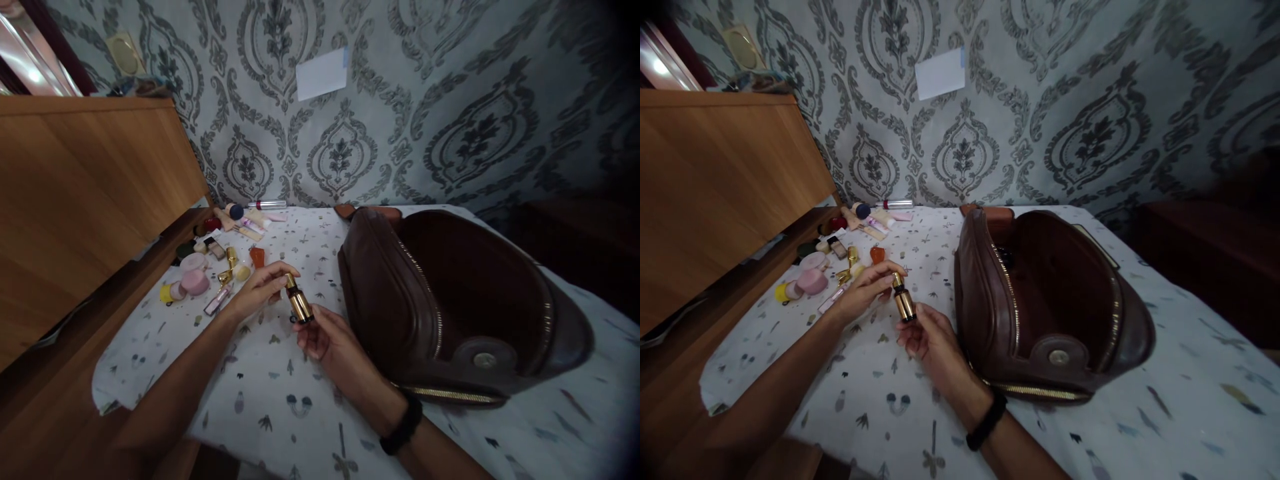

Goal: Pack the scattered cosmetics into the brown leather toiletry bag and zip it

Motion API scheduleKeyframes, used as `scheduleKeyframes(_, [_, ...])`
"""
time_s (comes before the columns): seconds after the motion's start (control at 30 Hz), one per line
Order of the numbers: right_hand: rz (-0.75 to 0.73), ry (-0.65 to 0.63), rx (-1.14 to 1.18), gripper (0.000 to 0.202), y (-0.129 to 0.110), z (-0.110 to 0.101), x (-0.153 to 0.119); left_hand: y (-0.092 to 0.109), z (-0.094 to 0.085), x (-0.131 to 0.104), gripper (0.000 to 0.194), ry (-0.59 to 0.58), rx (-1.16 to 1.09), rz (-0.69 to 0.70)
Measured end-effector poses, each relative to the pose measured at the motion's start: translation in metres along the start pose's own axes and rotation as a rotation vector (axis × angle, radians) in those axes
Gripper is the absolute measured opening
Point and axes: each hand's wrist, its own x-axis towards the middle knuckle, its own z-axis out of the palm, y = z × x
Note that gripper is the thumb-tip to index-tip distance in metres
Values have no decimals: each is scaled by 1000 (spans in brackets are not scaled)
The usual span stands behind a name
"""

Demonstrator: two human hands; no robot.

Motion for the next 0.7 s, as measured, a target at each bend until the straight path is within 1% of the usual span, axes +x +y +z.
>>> scheduleKeyframes(0.13, [-27, 14, -27, 49, 0, 0, 0, -2, 0, 3, 41, 31, 33, -25])
scheduleKeyframes(0.3, [-73, 73, -70, 48, -1, -1, -1, -3, 1, 5, 42, 40, 33, -74])
scheduleKeyframes(0.47, [-98, 90, -65, 47, -2, 0, 0, -4, -1, 2, 35, 52, -10, -49])
scheduleKeyframes(0.7, [-75, 107, 37, 51, 0, 0, 2, -2, 1, 1, 36, 23, -25, -19])
